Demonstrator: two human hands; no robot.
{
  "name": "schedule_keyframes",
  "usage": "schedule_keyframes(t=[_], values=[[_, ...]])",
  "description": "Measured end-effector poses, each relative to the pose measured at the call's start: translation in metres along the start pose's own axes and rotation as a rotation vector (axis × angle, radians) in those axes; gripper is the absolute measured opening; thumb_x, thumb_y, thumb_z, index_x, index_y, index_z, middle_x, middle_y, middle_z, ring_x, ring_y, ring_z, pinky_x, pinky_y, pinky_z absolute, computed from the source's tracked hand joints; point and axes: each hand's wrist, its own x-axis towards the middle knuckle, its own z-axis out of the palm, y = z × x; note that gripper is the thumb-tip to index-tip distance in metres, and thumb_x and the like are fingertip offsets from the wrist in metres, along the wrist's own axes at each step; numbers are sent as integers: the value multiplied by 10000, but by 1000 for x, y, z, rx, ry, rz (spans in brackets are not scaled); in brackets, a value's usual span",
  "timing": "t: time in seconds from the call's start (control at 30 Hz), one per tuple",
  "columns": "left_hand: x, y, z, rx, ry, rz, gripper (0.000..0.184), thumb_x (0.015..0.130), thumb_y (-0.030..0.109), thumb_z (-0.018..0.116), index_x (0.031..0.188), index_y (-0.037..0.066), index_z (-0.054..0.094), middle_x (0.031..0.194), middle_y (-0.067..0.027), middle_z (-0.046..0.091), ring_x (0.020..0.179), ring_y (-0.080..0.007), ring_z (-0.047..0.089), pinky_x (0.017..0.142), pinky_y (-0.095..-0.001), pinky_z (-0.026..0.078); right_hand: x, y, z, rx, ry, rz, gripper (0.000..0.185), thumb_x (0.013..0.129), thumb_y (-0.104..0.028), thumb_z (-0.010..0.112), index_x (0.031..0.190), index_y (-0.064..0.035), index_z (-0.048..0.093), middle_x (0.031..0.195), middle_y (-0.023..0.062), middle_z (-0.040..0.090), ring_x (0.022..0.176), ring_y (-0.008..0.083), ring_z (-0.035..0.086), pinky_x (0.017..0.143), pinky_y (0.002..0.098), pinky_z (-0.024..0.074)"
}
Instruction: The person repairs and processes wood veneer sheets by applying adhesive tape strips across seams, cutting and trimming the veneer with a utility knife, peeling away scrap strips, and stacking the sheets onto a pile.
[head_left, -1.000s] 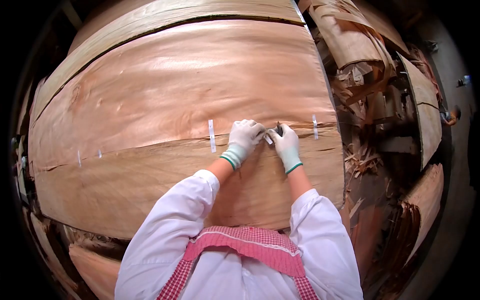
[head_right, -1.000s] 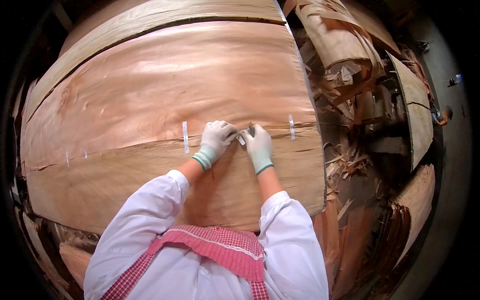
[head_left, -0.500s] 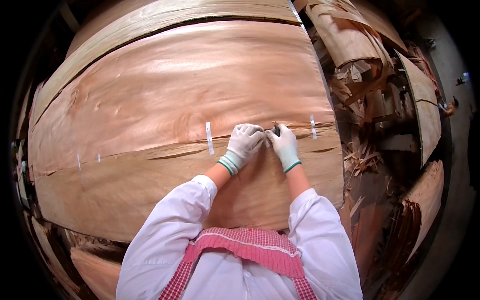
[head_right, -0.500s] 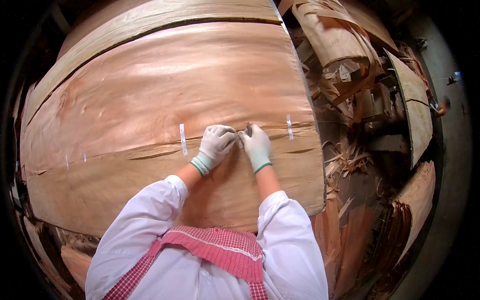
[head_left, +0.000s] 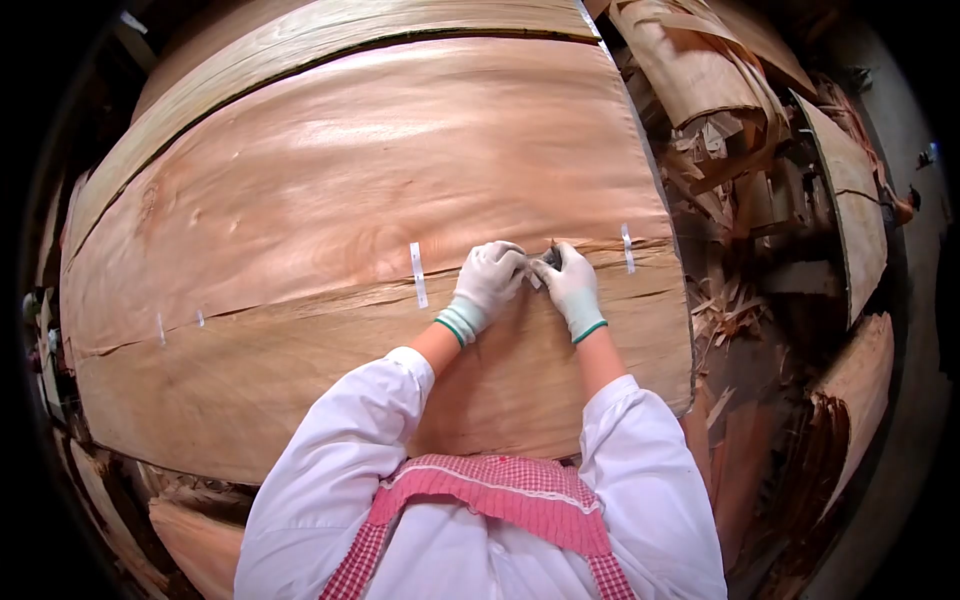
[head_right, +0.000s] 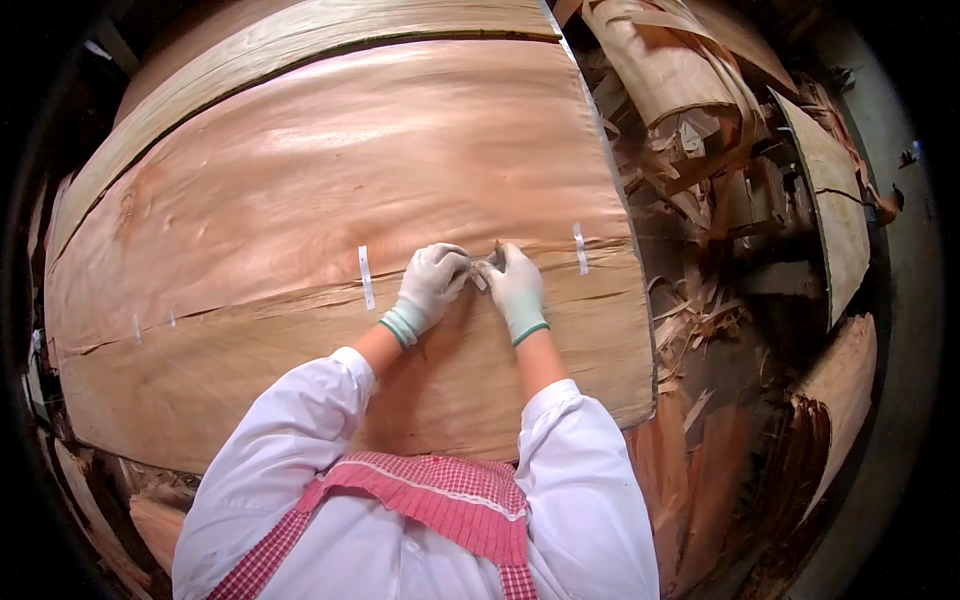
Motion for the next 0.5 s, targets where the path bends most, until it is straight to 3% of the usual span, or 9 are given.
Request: schedule_keyframes(t=[0.17,0.27,0.37,0.4,0.5], values=[[1,5,-4,-45,-32,-15,152,782,103,666,917,90,596,1015,-82,616,971,-300,569,862,-411,433,3,16,9,-98,87,-69,232,840,-189,710,963,-14,622,898,147,691,833,287,667,724,383,503],[-1,8,-8,-65,-39,4,154,777,101,665,914,90,596,1022,-82,617,975,-300,568,863,-410,433,-1,12,2,71,97,-103,200,858,-167,688,954,-7,615,878,153,684,809,285,660,720,380,501],[2,10,-11,-62,-27,34,153,770,97,667,906,91,597,1027,-79,620,979,-296,570,859,-408,435,-7,19,-5,265,213,-148,172,885,-152,658,952,-2,607,835,136,675,756,242,643,699,362,501],[2,11,-13,-65,-27,40,152,768,96,668,903,91,597,1026,-77,621,979,-294,571,857,-407,435,-8,21,-7,141,298,-203,152,912,-143,625,954,1,602,809,110,664,714,191,612,680,341,498],[1,9,-9,-40,5,21,149,766,98,674,895,93,599,1020,-66,624,974,-286,576,855,-404,435,-29,-10,-27,445,223,80,172,936,-181,600,956,-11,608,762,67,645,682,143,596,637,315,488]])
